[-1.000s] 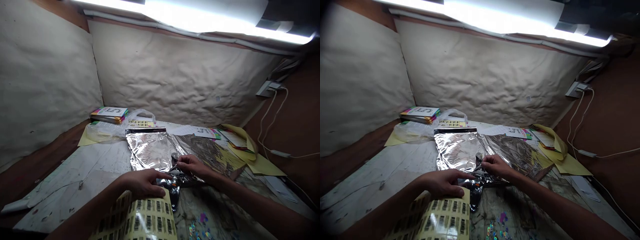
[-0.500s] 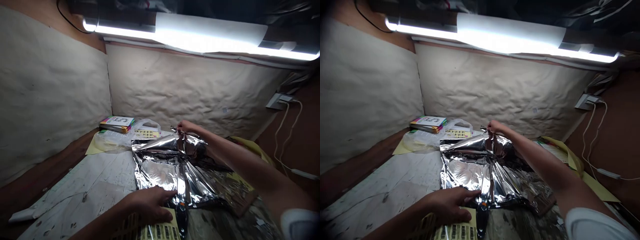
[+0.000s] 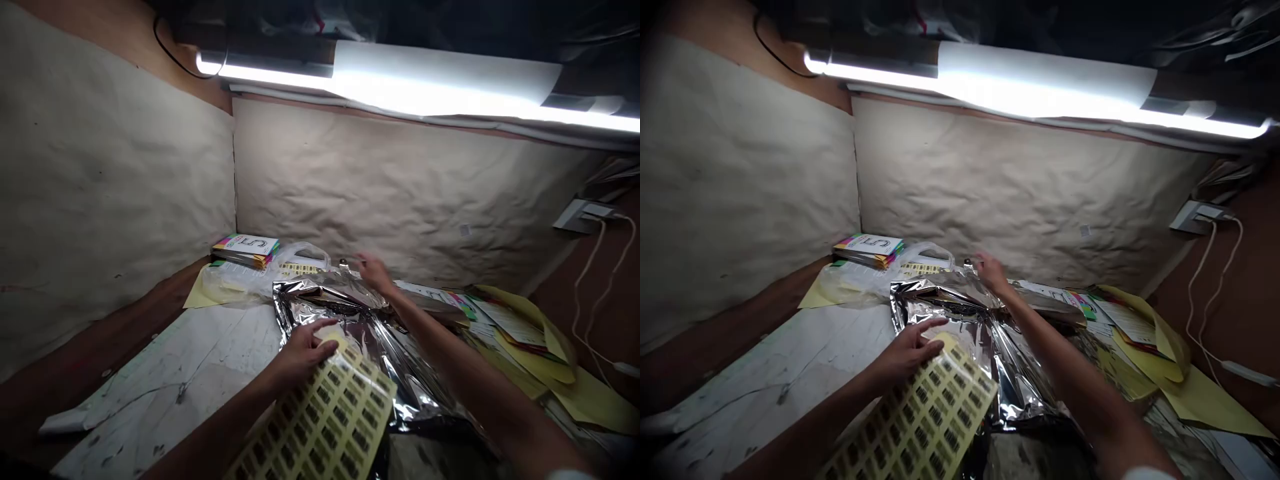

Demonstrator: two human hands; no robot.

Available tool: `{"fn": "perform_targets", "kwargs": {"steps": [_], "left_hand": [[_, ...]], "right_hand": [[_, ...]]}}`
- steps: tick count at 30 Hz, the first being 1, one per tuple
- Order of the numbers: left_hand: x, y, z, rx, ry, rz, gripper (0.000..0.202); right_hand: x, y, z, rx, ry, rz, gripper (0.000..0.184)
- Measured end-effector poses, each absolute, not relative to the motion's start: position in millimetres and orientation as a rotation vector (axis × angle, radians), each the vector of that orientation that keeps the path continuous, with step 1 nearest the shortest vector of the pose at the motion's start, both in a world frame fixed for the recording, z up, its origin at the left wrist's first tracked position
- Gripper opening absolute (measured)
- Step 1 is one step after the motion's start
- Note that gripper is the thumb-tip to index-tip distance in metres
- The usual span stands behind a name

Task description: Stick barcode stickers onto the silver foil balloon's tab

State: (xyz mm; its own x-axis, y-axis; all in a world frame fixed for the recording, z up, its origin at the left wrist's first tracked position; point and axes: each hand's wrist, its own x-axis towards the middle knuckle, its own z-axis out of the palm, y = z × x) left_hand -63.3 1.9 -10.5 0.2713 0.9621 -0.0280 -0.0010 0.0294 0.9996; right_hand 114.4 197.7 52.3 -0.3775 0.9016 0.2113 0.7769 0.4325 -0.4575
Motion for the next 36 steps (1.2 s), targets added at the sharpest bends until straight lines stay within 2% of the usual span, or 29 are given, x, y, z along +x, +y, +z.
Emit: {"fn": "perform_targets", "kwargs": {"steps": [3,6,9,11,14,16,18,20,22,30,36], "left_hand": [[-67.1,7.6,-11.3,1.242,1.041,1.131,0.068],[-66.9,7.9,-11.5,1.234,1.028,1.217,0.062],[-64.8,6.6,-13.1,1.134,0.967,1.223,0.072],[-64.4,6.4,-15.5,1.033,0.901,1.165,0.077],[-65.0,7.2,-19.1,0.925,0.839,1.069,0.051],[-64.9,7.7,-19.7,0.891,0.861,1.072,0.037],[-63.8,7.8,-18.3,0.890,0.921,1.122,0.031],[-62.4,7.6,-16.1,0.938,0.988,1.176,0.028],[-61.6,7.4,-14.1,1.022,1.054,1.222,0.025],[-64.6,3.4,-11.2,1.417,1.256,1.395,0.022],[-63.6,-2.5,-8.4,1.618,1.436,1.424,0.020]], "right_hand": [[133.4,152.1,52.6,-1.249,-2.312,0.710,0.038],[144.2,103.6,37.2,-0.928,-2.236,1.430,0.045],[143.7,76.4,20.0,-0.828,-2.071,1.585,0.063],[140.0,71.6,13.5,-0.803,-1.998,1.564,0.062],[134.4,71.6,10.2,-0.780,-2.036,1.408,0.044],[131.4,69.8,9.1,-0.769,-2.157,1.068,0.023],[128.4,65.5,7.7,-0.741,-2.249,0.658,0.009],[124.5,60.4,6.2,-0.718,-2.265,0.388,0.010],[119.5,56.4,5.2,-0.705,-2.252,0.294,0.013],[99.7,55.3,6.2,-0.586,-2.234,0.226,0.019],[98.2,58.4,10.9,-0.596,-2.343,0.179,0.015]]}}
